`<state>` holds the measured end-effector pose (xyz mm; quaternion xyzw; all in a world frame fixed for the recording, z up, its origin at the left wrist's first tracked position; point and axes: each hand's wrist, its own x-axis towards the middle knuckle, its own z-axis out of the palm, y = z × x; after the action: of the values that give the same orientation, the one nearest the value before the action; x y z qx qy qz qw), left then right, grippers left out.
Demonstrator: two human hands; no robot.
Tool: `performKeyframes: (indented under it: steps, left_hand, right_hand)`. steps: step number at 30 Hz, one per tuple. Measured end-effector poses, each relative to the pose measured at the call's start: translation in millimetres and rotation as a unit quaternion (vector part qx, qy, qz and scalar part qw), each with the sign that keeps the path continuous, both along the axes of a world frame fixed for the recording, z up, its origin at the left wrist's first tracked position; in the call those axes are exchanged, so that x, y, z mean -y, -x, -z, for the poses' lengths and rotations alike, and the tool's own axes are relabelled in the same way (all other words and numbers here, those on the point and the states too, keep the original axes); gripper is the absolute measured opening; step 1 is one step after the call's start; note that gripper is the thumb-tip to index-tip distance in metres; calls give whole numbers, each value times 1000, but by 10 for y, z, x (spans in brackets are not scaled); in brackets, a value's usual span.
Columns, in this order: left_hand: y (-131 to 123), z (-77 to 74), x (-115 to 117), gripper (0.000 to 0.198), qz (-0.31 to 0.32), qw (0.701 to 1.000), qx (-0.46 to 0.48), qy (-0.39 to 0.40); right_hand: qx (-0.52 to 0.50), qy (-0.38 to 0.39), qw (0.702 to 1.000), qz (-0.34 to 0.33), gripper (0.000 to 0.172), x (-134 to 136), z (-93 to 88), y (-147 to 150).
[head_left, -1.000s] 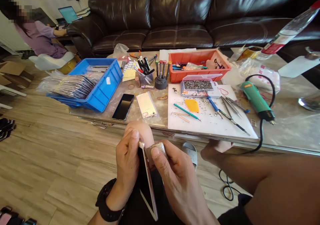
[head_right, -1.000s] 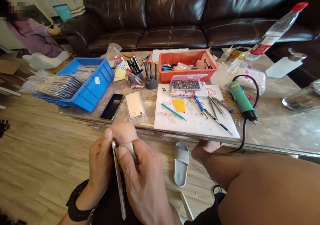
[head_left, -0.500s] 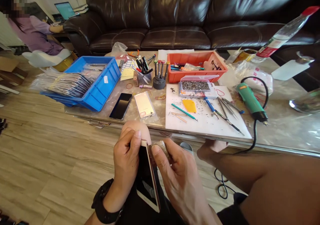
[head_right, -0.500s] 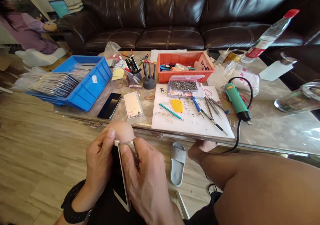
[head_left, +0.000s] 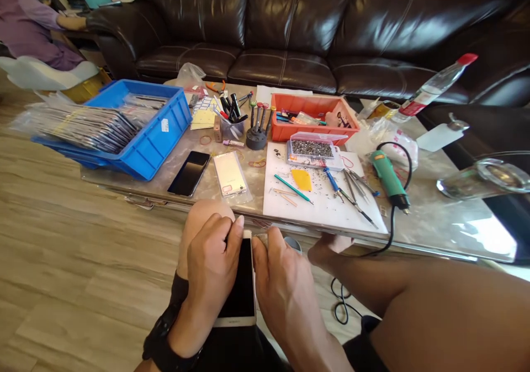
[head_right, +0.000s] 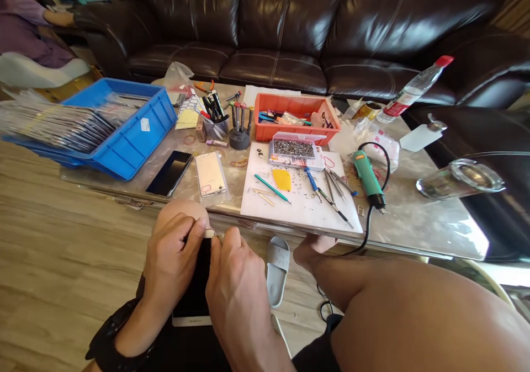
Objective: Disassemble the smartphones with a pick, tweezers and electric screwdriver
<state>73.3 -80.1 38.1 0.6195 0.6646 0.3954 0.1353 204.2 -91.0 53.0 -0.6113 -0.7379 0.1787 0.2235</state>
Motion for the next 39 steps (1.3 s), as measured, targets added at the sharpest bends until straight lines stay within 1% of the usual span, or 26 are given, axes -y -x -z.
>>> performKeyframes:
  steps: [2,6,9,15,19,22,24,28,30,34,37,39]
  left_hand:
    - [-20,37,-3,42,-2,999,-39,1]
    - [-27,118,-11,41,-6,995,-95,15]
    - [-12,134,-29,41,-11,994,-104,16]
    - [-11,94,-60,41,-24,997,-79,6]
    - [-11,89,-45,46,-30,998,-58,3]
    - [11,98,-24,49,-27,999,-36,-6]
    - [26,107,-6,49,-24,999,-30,-10]
    - [45,124,28,49,-13,999,-40,-11]
    - [58,127,29,49,-11,999,-48,-14]
    - [87,119,-30,46,-7,998,-60,-23]
    - [99,118,-92,43,-4,998,-60,-33]
    - [103,126,-113,43,-3,998,-52,-38]
  right_hand:
    - [15,1,1000,18,30,5,54,46]
    - [54,26,998,26,26,-31,106,149]
    - [76,55,995,29,23,-96,75,198]
    - [83,91,992,21,23,-215,-56,198]
    - [101,93,990,12,24,-206,-77,181]
    - [120,96,988,-12,22,-160,-64,180]
    - [132,95,987,-15,21,-120,-40,181]
    - [136,80,987,-13,21,-45,14,171]
    - [139,77,987,-15,22,-37,13,162]
    - [144,68,987,-27,24,-114,-64,158]
    - [147,51,988,-12,32,-212,-125,175]
    - [157,35,987,-16,36,-263,-146,191]
